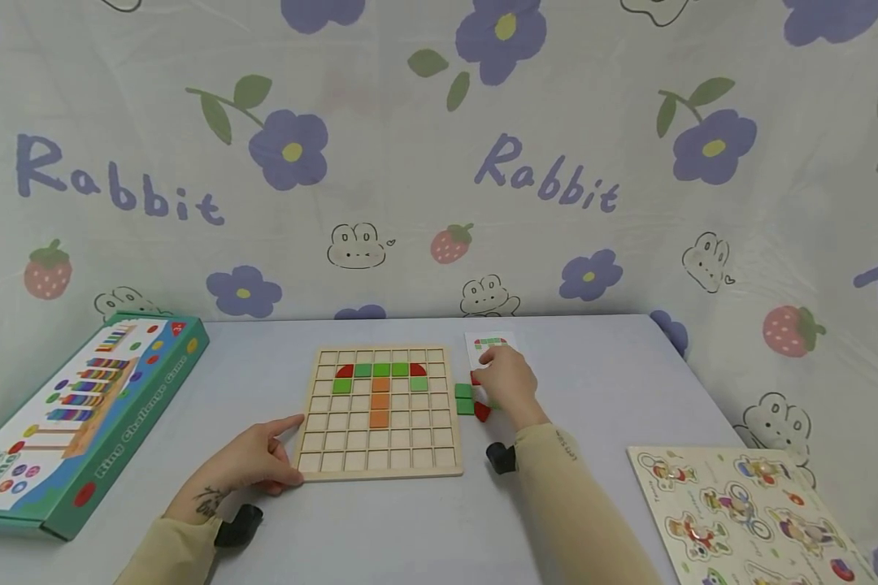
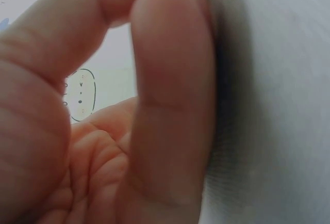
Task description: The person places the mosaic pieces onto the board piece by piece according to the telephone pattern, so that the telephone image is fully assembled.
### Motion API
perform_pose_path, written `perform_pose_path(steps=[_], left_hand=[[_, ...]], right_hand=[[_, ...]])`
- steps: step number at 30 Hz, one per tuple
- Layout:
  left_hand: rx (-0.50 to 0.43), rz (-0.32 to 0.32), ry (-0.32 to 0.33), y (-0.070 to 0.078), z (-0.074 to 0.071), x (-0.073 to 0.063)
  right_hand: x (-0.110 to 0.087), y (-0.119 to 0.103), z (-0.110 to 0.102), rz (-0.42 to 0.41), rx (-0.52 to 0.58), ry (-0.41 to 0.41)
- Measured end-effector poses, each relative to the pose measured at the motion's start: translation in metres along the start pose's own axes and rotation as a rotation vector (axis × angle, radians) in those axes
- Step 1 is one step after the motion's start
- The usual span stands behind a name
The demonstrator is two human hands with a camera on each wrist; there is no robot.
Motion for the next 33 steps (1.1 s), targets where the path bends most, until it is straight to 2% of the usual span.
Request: perform_pose_path(steps=[5,11,15,24,33], left_hand=[[-0.002,0.001,0.003,0.001,-0.001,-0.001],[-0.006,0.001,0.005,0.001,-0.001,-0.001],[-0.004,0.003,0.004,0.0,-0.001,0.0],[-0.005,-0.002,-0.006,-0.002,-0.001,0.004],[-0.001,-0.004,0.001,-0.001,0.0,0.002]], right_hand=[[0.004,0.006,0.006,0.071,-0.067,-0.018],[0.008,0.006,0.013,0.086,-0.171,-0.017],[0.011,0.009,0.016,0.101,-0.195,-0.011],[0.011,0.013,0.015,0.157,-0.156,0.004],[0.006,0.008,0.012,0.14,-0.019,0.037]])
Point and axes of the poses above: each hand's wrist, its own x-axis towards the middle knuckle, its own z-axis out of the palm, y = z × x, the point moved 8 cm from there along x, towards the middle knuckle, and after that the axes turned 15 degrees about x, right-handed, at the moved point
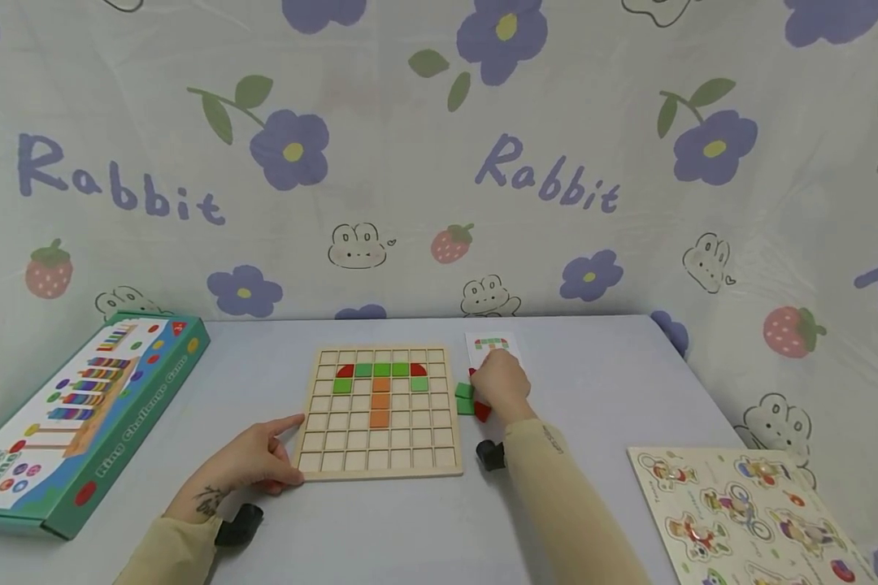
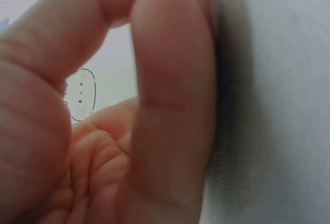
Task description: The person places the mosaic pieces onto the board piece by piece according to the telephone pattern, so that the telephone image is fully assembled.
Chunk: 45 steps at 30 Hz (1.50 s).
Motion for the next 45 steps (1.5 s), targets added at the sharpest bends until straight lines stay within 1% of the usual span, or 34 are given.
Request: perform_pose_path(steps=[2,4,7,11,15,18,23,29,33,37,45], left_hand=[[0.001,-0.002,0.001,0.0,0.0,0.0],[0.003,-0.005,0.001,0.0,0.0,0.0],[0.01,-0.012,0.002,0.0,0.0,0.0],[0.013,-0.018,0.0,0.0,0.0,-0.001],[0.01,-0.023,-0.005,0.0,0.001,0.0],[0.007,-0.03,-0.009,-0.001,0.001,0.0],[0.01,-0.036,-0.005,-0.001,0.001,0.001],[0.005,-0.034,-0.005,-0.002,0.001,0.001],[0.002,-0.035,-0.007,-0.002,0.001,0.0],[0.006,-0.028,-0.005,0.0,0.001,-0.001],[0.008,-0.02,-0.002,0.001,0.001,-0.001]], right_hand=[[-0.004,-0.005,0.0,-0.037,0.04,0.005],[-0.01,-0.013,0.001,-0.088,0.091,-0.007],[-0.022,-0.028,0.008,-0.164,0.163,-0.063],[-0.037,-0.044,0.021,-0.225,0.25,-0.141],[-0.047,-0.054,0.033,-0.248,0.294,-0.185],[-0.052,-0.058,0.041,-0.237,0.308,-0.217],[-0.056,-0.058,0.053,-0.22,0.284,-0.259],[-0.06,-0.057,0.068,-0.224,0.206,-0.302],[-0.065,-0.059,0.073,-0.236,0.194,-0.333],[-0.068,-0.059,0.074,-0.241,0.203,-0.34],[-0.068,-0.059,0.078,-0.245,0.154,-0.337]])
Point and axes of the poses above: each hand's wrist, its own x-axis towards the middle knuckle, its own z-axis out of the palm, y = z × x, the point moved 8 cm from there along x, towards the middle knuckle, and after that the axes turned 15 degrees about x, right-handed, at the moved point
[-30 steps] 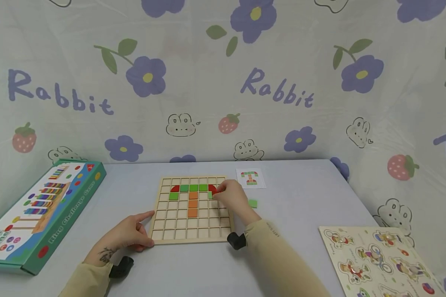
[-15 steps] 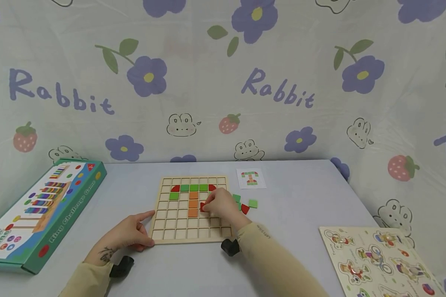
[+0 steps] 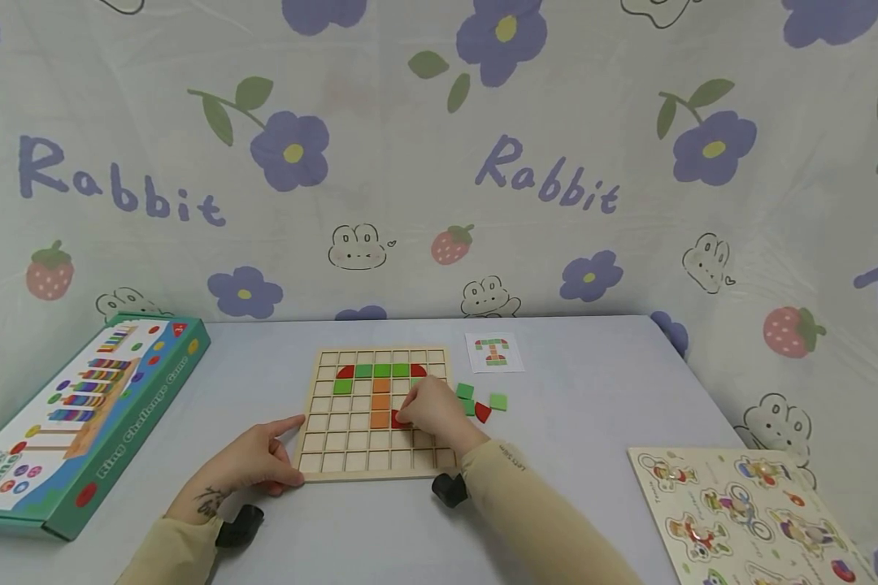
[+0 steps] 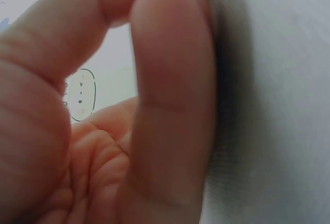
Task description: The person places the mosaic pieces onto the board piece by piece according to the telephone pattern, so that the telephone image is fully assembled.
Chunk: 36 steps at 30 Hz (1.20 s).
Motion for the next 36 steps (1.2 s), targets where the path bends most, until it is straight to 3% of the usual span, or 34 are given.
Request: perform_pose_path(steps=[8,23,32,36], left_hand=[[0.007,-0.001,0.002,0.001,0.0,0.0],[-0.002,0.009,0.0,-0.001,0.001,0.001],[0.002,0.013,0.0,-0.001,0.001,0.002],[0.007,0.008,0.003,-0.002,0.0,0.002]], right_hand=[[0.003,0.0,0.002,-0.03,-0.11,0.023],[0.001,0.001,-0.001,-0.028,-0.132,0.052],[-0.009,0.004,-0.051,-0.068,-0.12,0.148],[-0.014,0.018,-0.073,-0.018,-0.151,0.178]])
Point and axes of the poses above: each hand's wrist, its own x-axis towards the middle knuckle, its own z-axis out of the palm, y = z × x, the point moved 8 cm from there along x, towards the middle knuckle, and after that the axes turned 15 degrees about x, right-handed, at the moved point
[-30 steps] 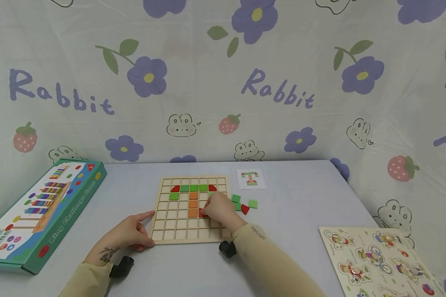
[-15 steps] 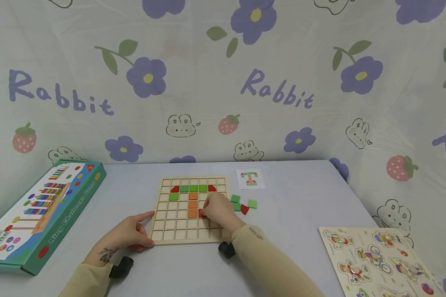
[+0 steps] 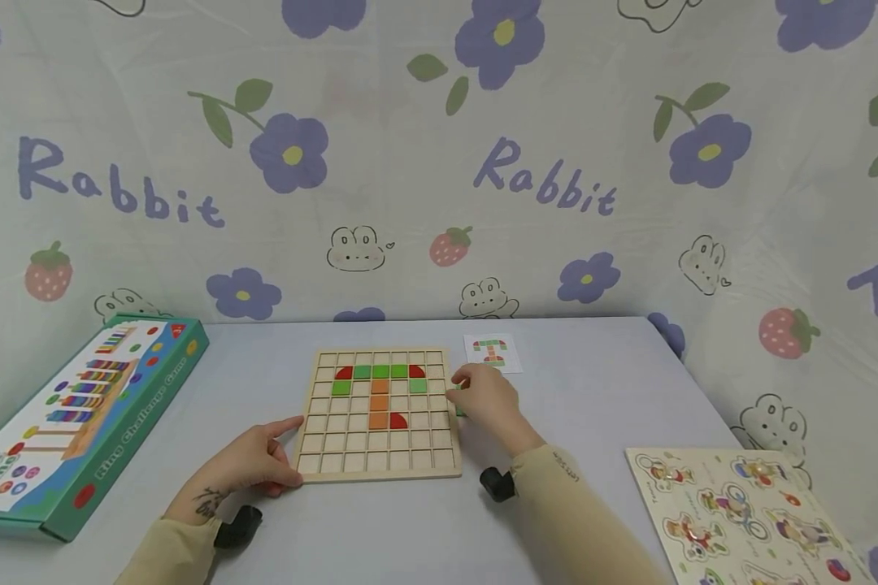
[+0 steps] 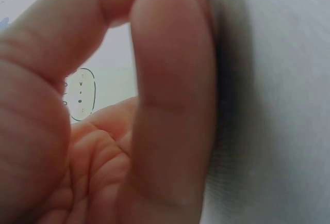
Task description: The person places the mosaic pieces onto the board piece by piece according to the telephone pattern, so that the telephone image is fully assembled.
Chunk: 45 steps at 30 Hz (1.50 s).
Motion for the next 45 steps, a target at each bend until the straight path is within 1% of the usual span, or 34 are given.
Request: perform_pose_path(steps=[4,6,9,13,17,24,27,30,34,38,40,42,45], left_hand=[[0.008,-0.005,0.006,-0.001,0.0,0.001],[0.01,-0.009,0.009,-0.002,0.0,0.001],[0.007,-0.008,0.009,-0.001,0.0,0.001],[-0.003,-0.007,0.007,-0.001,0.0,0.001],[-0.003,0.003,0.01,0.0,0.0,0.001],[-0.007,-0.008,0.001,-0.001,0.0,0.001],[-0.013,-0.012,-0.001,-0.001,0.0,0.001],[-0.021,-0.016,-0.005,-0.001,0.0,0.0],[-0.027,-0.026,-0.013,-0.001,0.001,0.0],[-0.028,-0.024,-0.008,-0.002,0.001,0.001],[-0.027,-0.017,-0.008,-0.002,0.001,0.001],[-0.027,-0.015,-0.006,-0.002,0.001,0.002],[-0.026,-0.012,-0.006,-0.002,0.0,0.002]], right_hand=[[0.001,0.019,-0.01,0.067,-0.078,-0.008],[0.001,0.027,-0.013,0.081,-0.118,-0.008],[0.002,0.036,-0.015,0.1,-0.151,-0.01],[0.001,0.041,-0.013,0.121,-0.165,-0.027],[0.001,0.043,-0.009,0.12,-0.178,-0.044],[0.001,0.041,-0.006,0.114,-0.165,-0.029],[0.001,0.04,-0.006,0.109,-0.13,-0.022],[0.002,0.038,-0.005,0.096,-0.071,-0.007],[0.004,0.023,-0.005,0.046,0.041,0.027],[0.005,-0.007,0.001,-0.036,0.194,0.03],[0.004,-0.024,0.008,-0.077,0.271,0.009],[0.004,-0.039,0.019,-0.106,0.344,-0.03],[0.003,-0.059,0.037,-0.15,0.397,-0.106]])
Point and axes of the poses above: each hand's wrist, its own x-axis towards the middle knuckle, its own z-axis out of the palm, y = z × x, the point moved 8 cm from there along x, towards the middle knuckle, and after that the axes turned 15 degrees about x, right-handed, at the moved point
